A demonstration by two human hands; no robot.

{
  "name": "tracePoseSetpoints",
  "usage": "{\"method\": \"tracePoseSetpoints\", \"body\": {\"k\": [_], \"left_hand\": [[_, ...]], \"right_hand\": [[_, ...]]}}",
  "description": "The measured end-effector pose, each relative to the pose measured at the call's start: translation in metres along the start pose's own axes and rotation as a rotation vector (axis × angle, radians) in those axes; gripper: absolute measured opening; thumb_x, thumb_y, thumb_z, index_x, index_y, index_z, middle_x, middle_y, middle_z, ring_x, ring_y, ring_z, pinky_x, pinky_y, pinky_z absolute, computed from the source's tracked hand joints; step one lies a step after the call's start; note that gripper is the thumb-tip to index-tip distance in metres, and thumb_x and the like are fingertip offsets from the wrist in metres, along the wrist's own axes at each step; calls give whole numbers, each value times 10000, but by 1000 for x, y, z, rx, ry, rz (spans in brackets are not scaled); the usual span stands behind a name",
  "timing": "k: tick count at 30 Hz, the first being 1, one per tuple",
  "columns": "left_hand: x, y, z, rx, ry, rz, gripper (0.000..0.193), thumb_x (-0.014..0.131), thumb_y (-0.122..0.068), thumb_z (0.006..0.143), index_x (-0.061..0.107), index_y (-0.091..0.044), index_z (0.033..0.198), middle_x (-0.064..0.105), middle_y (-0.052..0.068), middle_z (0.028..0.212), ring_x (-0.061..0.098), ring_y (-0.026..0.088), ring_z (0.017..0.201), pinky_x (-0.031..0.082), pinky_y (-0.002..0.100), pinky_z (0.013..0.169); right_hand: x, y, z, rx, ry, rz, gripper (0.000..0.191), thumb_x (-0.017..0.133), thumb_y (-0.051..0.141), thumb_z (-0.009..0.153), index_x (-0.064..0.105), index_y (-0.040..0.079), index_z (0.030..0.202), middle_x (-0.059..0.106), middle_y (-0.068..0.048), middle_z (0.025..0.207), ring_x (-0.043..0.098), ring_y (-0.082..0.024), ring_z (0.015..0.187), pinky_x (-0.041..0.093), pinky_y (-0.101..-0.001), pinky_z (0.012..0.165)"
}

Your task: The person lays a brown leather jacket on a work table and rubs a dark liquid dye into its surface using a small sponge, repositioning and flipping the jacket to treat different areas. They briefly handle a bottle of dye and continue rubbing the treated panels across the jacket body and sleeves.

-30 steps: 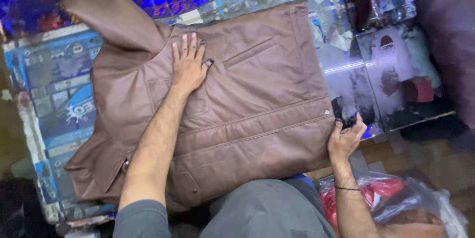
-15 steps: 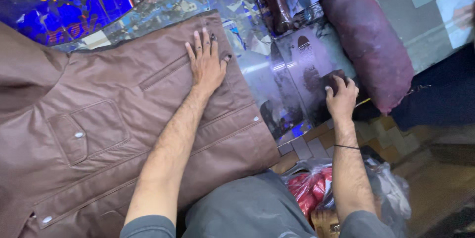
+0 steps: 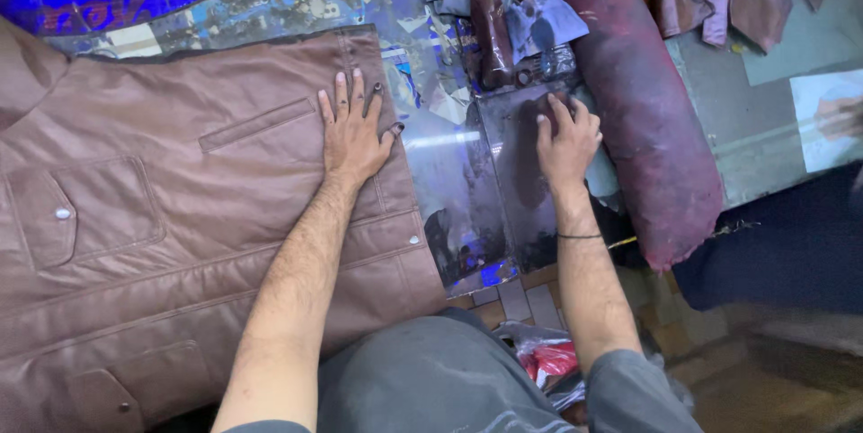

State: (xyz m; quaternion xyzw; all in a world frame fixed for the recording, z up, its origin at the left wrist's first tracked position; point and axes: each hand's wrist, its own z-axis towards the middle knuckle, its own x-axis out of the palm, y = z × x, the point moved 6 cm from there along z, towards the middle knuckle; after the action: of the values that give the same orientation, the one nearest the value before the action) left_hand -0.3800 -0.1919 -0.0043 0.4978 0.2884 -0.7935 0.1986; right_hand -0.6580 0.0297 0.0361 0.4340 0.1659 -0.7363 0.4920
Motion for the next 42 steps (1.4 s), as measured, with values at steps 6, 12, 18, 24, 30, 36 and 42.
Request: {"method": "tracePoseSetpoints", "body": {"k": [6,12,18,24,30,36,42], "left_hand": [[-3,1,3,-41,22,-42,725,633,-522,917,538,-83,1487,218,206,1688,104,408,1566,56,650,1229],[-6,1,5,-41,32,-35,702,638,-511,930,551,-75,1474,219,209,1681,102,402,1567,51,635,1232],[-4,9,6,-17,10,-112,596,665,-435,933,589,-61,1391,222,220,1653,149,429,1545,106,634,1224],[-16,59,18,5,-136,-295,433,572,-121,1014,582,-43,1440,348,134,1723,336,318,1592,276,519,1325],[-22,70,24,2,-128,32,467,614,-199,910,608,-25,1343,417,169,1603,299,367,1505,190,624,1200],[-11,66,18,10,-73,-20,461,621,-215,986,598,-23,1405,406,169,1645,290,379,1545,171,623,1231],[-16,69,16,16,-117,-43,456,633,-200,1003,621,-19,1421,420,166,1649,296,377,1550,175,624,1243]], "right_hand": [[9,-10,-33,120,401,-142,324,728,325,930,743,255,1246,651,-132,1217,618,-369,1054,501,-543,866],[-37,-8,-83,0,144,-20,393,748,261,920,711,190,1305,666,-109,1274,613,-355,1112,508,-492,905],[-32,-6,-81,-42,113,-4,377,765,268,947,701,164,1304,655,-92,1318,597,-348,1167,485,-496,972],[-26,0,-78,-55,122,52,374,768,272,927,705,172,1282,647,-91,1347,597,-349,1190,476,-501,990],[-23,8,-64,-46,64,53,384,779,258,924,721,143,1286,652,-118,1321,603,-371,1173,470,-510,987],[-18,2,-75,-146,253,78,265,741,104,909,776,137,1170,662,-109,1206,588,-353,1069,492,-460,928],[-19,-25,-68,-146,226,6,227,719,37,830,795,181,989,683,-50,1123,617,-316,1021,492,-440,869]]}}
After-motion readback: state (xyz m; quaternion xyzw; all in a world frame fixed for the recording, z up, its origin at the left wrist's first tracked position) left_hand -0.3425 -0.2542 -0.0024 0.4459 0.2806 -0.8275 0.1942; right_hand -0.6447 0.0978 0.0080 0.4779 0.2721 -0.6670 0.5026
